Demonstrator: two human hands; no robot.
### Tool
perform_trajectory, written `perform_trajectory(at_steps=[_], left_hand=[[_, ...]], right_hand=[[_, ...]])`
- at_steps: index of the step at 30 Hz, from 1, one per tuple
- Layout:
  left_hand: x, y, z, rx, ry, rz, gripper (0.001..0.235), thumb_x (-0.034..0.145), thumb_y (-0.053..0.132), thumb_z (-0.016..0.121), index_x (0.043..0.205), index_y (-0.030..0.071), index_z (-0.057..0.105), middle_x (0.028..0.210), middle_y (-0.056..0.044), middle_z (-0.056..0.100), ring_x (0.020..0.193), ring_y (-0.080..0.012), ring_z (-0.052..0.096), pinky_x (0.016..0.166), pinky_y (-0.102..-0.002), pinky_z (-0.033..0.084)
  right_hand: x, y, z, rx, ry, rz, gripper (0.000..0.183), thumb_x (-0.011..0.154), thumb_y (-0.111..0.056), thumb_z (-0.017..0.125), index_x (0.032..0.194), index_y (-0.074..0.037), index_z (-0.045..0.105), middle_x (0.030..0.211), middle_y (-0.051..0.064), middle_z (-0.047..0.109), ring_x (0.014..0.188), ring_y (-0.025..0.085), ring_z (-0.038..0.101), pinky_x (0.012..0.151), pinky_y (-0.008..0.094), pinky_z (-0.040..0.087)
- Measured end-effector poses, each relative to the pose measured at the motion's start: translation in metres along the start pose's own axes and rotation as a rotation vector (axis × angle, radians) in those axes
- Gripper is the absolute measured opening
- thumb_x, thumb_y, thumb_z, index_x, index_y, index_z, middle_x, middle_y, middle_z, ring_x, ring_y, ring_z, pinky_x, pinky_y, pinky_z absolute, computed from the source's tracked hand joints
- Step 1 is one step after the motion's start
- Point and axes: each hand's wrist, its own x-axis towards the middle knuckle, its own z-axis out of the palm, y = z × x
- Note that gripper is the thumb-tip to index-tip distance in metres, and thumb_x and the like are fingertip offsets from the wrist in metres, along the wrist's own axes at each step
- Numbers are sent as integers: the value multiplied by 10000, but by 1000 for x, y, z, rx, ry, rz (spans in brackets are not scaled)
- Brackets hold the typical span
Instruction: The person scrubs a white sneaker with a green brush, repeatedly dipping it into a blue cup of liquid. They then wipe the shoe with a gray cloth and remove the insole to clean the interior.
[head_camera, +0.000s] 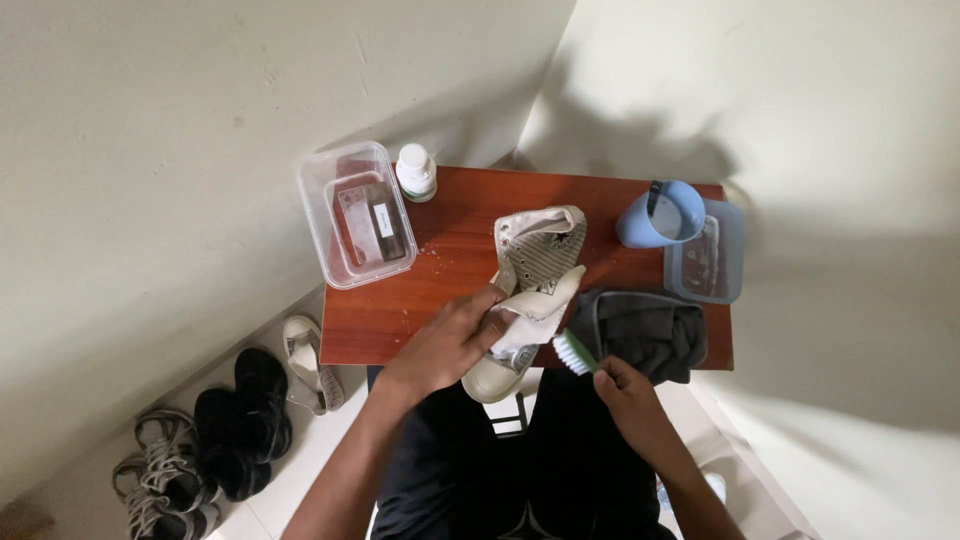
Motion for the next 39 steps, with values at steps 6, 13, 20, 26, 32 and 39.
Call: perform_trajectory(at_steps=[6, 13, 20, 26, 32, 39], left_hand=[[6, -3, -3, 233, -138, 44, 387, 1037, 386, 498, 1345, 152, 469, 879, -121, 704, 936, -279, 471, 877, -394, 361], [1, -33, 21, -158, 169, 21, 377, 984, 204, 644, 1319, 58, 552, 932, -186, 769, 1003, -310, 722, 962, -424, 490], [-19, -50, 40, 93, 206, -17, 742, 964, 256, 697, 1538, 92, 257, 1089, -127, 693, 1187, -355, 452, 1102, -454, 231], [-11, -84, 54, 276, 183, 181, 487, 1000, 280, 632, 1411, 151, 405, 1023, -125, 663, 1152, -363, 491, 1057, -496, 260], [-3, -101, 67, 347, 222, 261, 345, 1038, 277, 585, 1308, 145, 416, 953, -112, 628, 1125, -333, 530, 1051, -512, 235], [-6, -80, 71, 183, 222, 99, 242, 1059, 299, 555, 1262, 193, 477, 1013, -99, 505, 1143, -448, 435, 937, -516, 434]], right_hand=[[11, -15, 23, 152, 78, -73, 219, 902, -275, 714, 1080, -149, 742, 1110, -10, 742, 1034, 119, 631, 963, 299, 443], [27, -54, 65, 469, -86, -172, 311, 975, -268, 746, 789, -41, 643, 580, -17, 382, 521, 84, 401, 511, 254, 380], [36, -38, 74, 551, -44, -174, 375, 1012, -222, 705, 718, -62, 537, 522, -9, 350, 452, 99, 352, 476, 253, 367], [12, -78, 59, 202, 29, -417, 340, 1073, -228, 574, 792, -38, 558, 519, 6, 373, 466, 96, 355, 459, 274, 348], [46, -34, 67, 29, 102, -454, 362, 1071, -301, 560, 845, -29, 639, 474, 38, 478, 442, 138, 425, 450, 301, 403], [56, -19, 77, 226, 165, -320, 341, 1044, -294, 613, 825, -34, 641, 540, 12, 518, 527, 102, 475, 489, 276, 447]])
